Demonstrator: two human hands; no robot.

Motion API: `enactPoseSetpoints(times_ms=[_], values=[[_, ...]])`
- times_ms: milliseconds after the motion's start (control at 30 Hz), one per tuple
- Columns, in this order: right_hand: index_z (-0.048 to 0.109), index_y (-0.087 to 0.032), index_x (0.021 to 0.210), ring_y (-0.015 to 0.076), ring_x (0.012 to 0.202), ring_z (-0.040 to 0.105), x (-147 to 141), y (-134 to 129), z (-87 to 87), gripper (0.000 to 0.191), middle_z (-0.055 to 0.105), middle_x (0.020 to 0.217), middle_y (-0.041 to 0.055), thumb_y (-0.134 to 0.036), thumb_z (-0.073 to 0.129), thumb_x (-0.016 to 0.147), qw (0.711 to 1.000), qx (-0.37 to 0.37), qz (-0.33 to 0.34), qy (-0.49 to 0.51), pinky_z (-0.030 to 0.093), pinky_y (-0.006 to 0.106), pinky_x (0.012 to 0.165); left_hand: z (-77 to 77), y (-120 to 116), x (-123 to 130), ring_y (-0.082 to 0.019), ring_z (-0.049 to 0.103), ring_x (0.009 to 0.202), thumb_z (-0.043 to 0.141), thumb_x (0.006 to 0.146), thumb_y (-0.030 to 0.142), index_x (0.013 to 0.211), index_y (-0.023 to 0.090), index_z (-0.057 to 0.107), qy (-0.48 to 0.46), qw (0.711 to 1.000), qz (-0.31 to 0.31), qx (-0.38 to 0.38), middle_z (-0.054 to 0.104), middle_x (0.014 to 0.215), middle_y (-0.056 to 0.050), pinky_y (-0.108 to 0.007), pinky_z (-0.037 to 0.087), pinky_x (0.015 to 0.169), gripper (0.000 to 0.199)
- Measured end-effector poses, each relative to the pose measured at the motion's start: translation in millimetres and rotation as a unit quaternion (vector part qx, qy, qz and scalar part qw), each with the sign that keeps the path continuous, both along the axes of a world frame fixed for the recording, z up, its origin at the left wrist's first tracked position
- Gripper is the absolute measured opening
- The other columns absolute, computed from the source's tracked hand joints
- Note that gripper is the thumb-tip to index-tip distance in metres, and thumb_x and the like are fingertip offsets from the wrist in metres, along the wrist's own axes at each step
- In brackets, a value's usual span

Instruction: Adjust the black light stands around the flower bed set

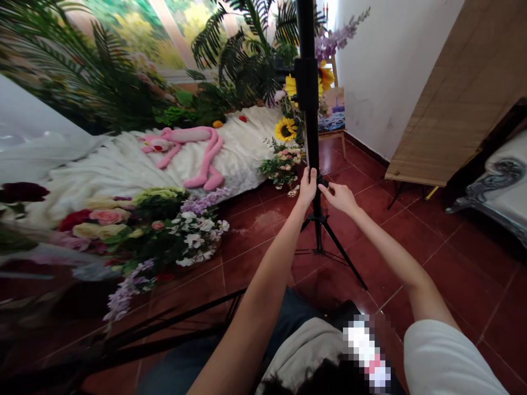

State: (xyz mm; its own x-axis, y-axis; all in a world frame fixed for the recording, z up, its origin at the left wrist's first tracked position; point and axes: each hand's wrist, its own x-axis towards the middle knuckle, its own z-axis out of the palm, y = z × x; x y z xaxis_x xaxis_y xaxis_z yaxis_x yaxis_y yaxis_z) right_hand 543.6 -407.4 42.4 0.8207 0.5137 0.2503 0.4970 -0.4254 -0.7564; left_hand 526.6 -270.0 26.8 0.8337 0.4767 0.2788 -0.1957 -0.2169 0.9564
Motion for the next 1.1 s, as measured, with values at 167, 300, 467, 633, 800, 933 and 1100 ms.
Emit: enactPoseSetpoints(times_ms=[167, 300, 467, 633, 800, 933, 1100], values=[[0.052, -0.019, 0.061, 0.0099, 0.048, 0.051, -10, 22, 3.6, 0.051, 0.063, 0.059, 0.0036, -0.048, 0.036, 0.101, 0.877, 0.233, -0.034, 0.419, 0.042, 0.022, 0.053, 0.3, 0, -1, -0.016, 0.063, 0.098, 0.035, 0.097, 0.059, 0.117, 0.016, 0.058, -0.017, 1.000, -0.004, -0.001, 0.067, 0.107, -0.010, -0.028, 0.048, 0.094, 0.053], [0.055, -0.019, 0.068, 0.0087, 0.045, 0.050, -17, 26, 5.3, 0.051, 0.063, 0.058, 0.0015, -0.039, 0.025, 0.104, 0.810, 0.255, -0.002, 0.529, 0.041, 0.019, 0.049, 0.9, 0, -2, -0.015, 0.062, 0.097, 0.036, 0.098, 0.055, 0.116, 0.015, 0.057, -0.022, 1.000, -0.005, 0.001, 0.066, 0.108, -0.010, -0.028, 0.048, 0.094, 0.049], [0.060, -0.020, 0.074, 0.0165, 0.061, 0.061, -13, 7, 0.3, 0.062, 0.070, 0.073, 0.0068, -0.065, 0.026, 0.099, 0.974, 0.075, -0.066, 0.203, 0.047, 0.027, 0.061, 0.8, 0, -3, -0.015, 0.063, 0.100, 0.036, 0.097, 0.058, 0.120, 0.017, 0.056, -0.007, 1.000, -0.003, 0.005, 0.066, 0.110, -0.009, -0.027, 0.047, 0.096, 0.051], [0.060, -0.023, 0.079, 0.0233, 0.077, 0.065, -7, -2, 4.6, 0.059, 0.070, 0.077, 0.0058, -0.074, 0.034, 0.092, 0.991, -0.081, -0.080, -0.070, 0.045, 0.031, 0.071, 1.5, 0, -2, -0.014, 0.062, 0.099, 0.036, 0.096, 0.059, 0.117, 0.017, 0.057, -0.008, 1.000, -0.013, 0.000, 0.066, 0.109, -0.009, -0.026, 0.048, 0.093, 0.051], [0.059, -0.020, 0.064, 0.0160, 0.054, 0.056, -3, 13, 0.3, 0.070, 0.062, 0.058, 0.0054, -0.078, 0.030, 0.090, 0.995, 0.053, -0.043, 0.076, 0.040, 0.026, 0.055, -0.6, 0, 0, -0.013, 0.061, 0.090, 0.035, 0.097, 0.058, 0.116, 0.017, 0.055, -0.021, 1.000, -0.016, -0.002, 0.065, 0.101, -0.007, -0.026, 0.049, 0.088, 0.049], [0.053, -0.020, 0.062, 0.0086, 0.036, 0.032, -8, 26, -0.5, 0.058, 0.046, 0.043, -0.0024, -0.067, 0.038, 0.093, 0.923, 0.211, -0.015, 0.321, 0.029, 0.024, 0.042, -1.3, 0, -1, -0.014, 0.062, 0.088, 0.035, 0.097, 0.060, 0.114, 0.017, 0.056, -0.023, 1.000, -0.015, -0.003, 0.065, 0.099, -0.008, -0.027, 0.049, 0.088, 0.051], [0.047, -0.022, 0.062, 0.0092, 0.037, 0.032, -13, 28, -3.0, 0.053, 0.047, 0.047, -0.0025, -0.055, 0.028, 0.099, 0.899, 0.228, -0.018, 0.372, 0.028, 0.024, 0.044, 1.6, -1, -3, -0.015, 0.063, 0.098, 0.035, 0.097, 0.059, 0.117, 0.017, 0.057, -0.022, 1.000, -0.009, -0.002, 0.066, 0.109, -0.010, -0.028, 0.049, 0.094, 0.052]])
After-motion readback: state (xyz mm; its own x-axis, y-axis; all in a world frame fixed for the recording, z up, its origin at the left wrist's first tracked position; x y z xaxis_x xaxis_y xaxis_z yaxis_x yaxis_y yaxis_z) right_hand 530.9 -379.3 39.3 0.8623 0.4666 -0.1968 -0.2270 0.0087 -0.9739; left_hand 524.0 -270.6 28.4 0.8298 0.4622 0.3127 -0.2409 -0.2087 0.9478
